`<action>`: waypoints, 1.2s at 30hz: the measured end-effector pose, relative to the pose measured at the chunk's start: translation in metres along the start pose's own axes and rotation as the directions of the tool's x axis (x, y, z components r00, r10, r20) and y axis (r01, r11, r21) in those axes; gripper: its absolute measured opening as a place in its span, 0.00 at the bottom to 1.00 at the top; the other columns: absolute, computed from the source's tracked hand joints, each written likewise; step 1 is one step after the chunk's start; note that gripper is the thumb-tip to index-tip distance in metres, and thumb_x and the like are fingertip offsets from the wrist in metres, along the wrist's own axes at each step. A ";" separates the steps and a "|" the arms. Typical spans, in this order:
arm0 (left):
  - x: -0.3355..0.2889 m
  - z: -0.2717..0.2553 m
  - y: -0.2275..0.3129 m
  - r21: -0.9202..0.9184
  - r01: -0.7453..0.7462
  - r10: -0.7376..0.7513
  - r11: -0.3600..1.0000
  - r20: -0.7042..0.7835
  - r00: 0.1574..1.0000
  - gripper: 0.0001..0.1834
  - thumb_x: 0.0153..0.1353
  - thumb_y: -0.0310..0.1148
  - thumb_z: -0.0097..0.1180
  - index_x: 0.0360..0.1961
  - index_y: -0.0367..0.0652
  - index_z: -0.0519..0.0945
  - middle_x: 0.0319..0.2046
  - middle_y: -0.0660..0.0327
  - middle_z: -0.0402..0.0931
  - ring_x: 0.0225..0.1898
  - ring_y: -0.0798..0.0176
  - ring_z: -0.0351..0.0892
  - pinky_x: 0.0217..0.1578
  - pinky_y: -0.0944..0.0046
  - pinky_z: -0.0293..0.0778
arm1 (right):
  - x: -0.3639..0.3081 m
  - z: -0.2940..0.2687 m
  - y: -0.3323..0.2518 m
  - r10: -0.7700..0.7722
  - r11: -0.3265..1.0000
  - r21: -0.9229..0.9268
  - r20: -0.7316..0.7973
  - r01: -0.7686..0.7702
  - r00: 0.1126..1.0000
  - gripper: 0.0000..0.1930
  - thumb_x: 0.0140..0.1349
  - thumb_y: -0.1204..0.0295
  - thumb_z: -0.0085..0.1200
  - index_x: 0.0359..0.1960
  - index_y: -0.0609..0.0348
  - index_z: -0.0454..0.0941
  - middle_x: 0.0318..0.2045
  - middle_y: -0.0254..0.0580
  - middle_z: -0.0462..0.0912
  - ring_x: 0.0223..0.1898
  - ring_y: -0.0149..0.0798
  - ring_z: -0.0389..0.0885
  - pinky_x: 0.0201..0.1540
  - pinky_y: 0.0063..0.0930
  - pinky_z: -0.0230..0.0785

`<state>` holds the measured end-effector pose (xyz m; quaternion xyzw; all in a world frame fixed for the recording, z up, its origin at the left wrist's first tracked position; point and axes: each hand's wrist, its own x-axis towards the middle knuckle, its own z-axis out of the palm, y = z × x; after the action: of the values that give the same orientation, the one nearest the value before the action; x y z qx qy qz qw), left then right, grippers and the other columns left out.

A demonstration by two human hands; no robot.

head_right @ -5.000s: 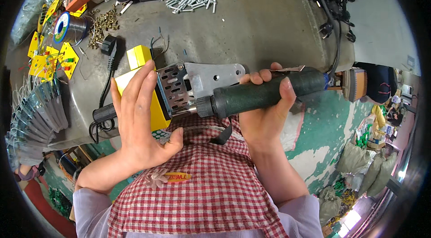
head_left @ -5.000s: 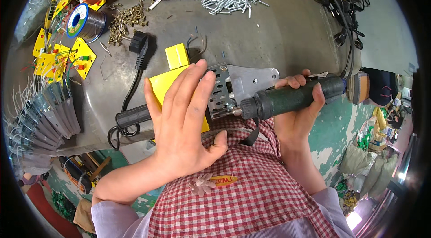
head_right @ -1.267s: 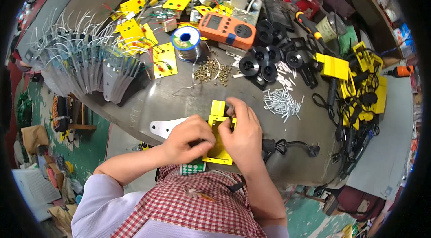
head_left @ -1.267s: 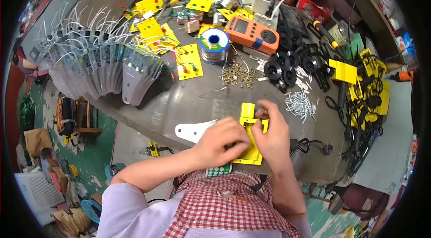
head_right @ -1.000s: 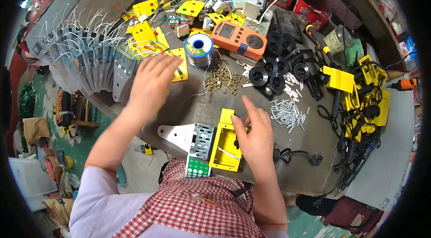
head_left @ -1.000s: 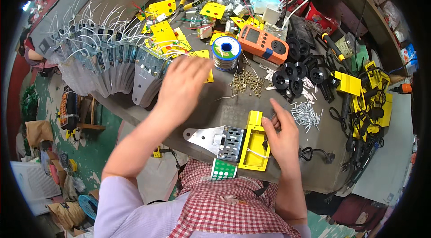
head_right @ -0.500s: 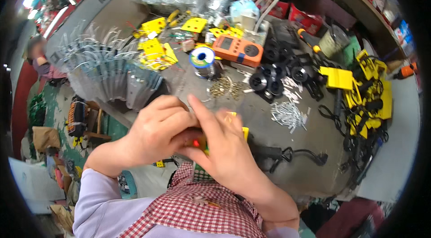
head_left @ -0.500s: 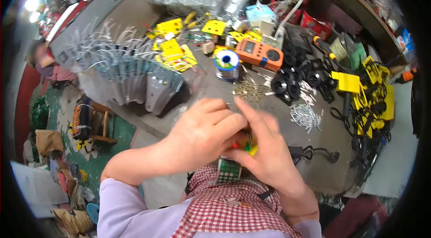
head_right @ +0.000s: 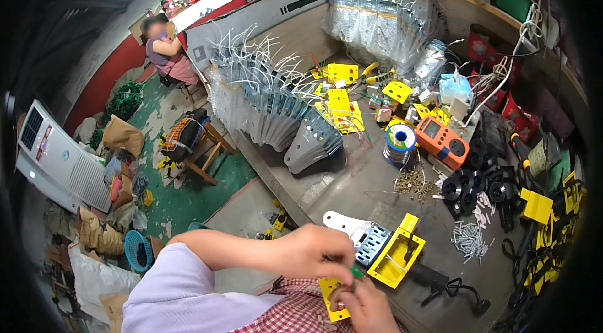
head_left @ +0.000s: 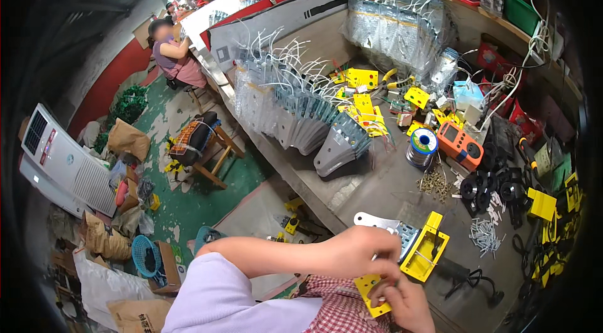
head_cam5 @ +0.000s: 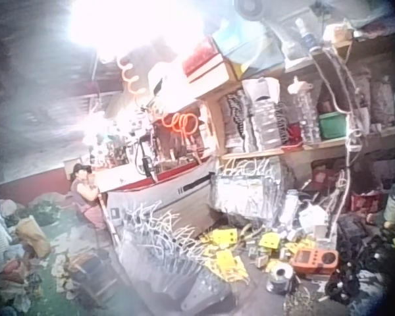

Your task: Assembling components into a yellow plastic housing and securing them with a power screwdriver.

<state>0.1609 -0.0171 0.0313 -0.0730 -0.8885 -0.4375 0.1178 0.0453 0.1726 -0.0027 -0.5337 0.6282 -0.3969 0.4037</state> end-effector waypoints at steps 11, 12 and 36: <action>0.003 0.051 -0.005 -0.456 0.276 -0.311 0.846 0.000 0.950 0.08 0.60 0.31 0.60 0.37 0.38 0.82 0.32 0.59 0.77 0.35 0.61 0.79 0.38 0.64 0.74 | -0.015 -0.004 0.026 0.186 0.935 0.316 -0.043 -0.163 0.982 0.12 0.70 0.71 0.45 0.47 0.67 0.76 0.35 0.38 0.82 0.37 0.29 0.78 0.39 0.22 0.71; 0.002 0.051 -0.004 -0.455 0.273 -0.311 0.848 -0.009 0.950 0.08 0.60 0.31 0.60 0.37 0.38 0.82 0.32 0.59 0.77 0.35 0.61 0.79 0.38 0.64 0.74 | -0.015 -0.005 0.027 0.181 0.937 0.310 -0.038 -0.160 0.983 0.12 0.70 0.71 0.45 0.47 0.67 0.76 0.35 0.38 0.82 0.37 0.29 0.78 0.39 0.22 0.71; 0.000 0.054 -0.006 -0.788 0.395 -0.616 0.472 0.026 0.788 0.10 0.66 0.28 0.54 0.43 0.32 0.78 0.32 0.60 0.80 0.33 0.70 0.79 0.38 0.68 0.75 | 0.005 0.006 0.021 0.268 0.646 0.764 -0.236 0.008 0.934 0.10 0.67 0.71 0.52 0.36 0.68 0.80 0.29 0.37 0.83 0.31 0.27 0.80 0.36 0.21 0.73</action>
<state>0.1519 0.0220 -0.0056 0.2113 -0.5762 -0.7875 0.0562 0.0428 0.1696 -0.0248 -0.1968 0.5015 -0.6736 0.5060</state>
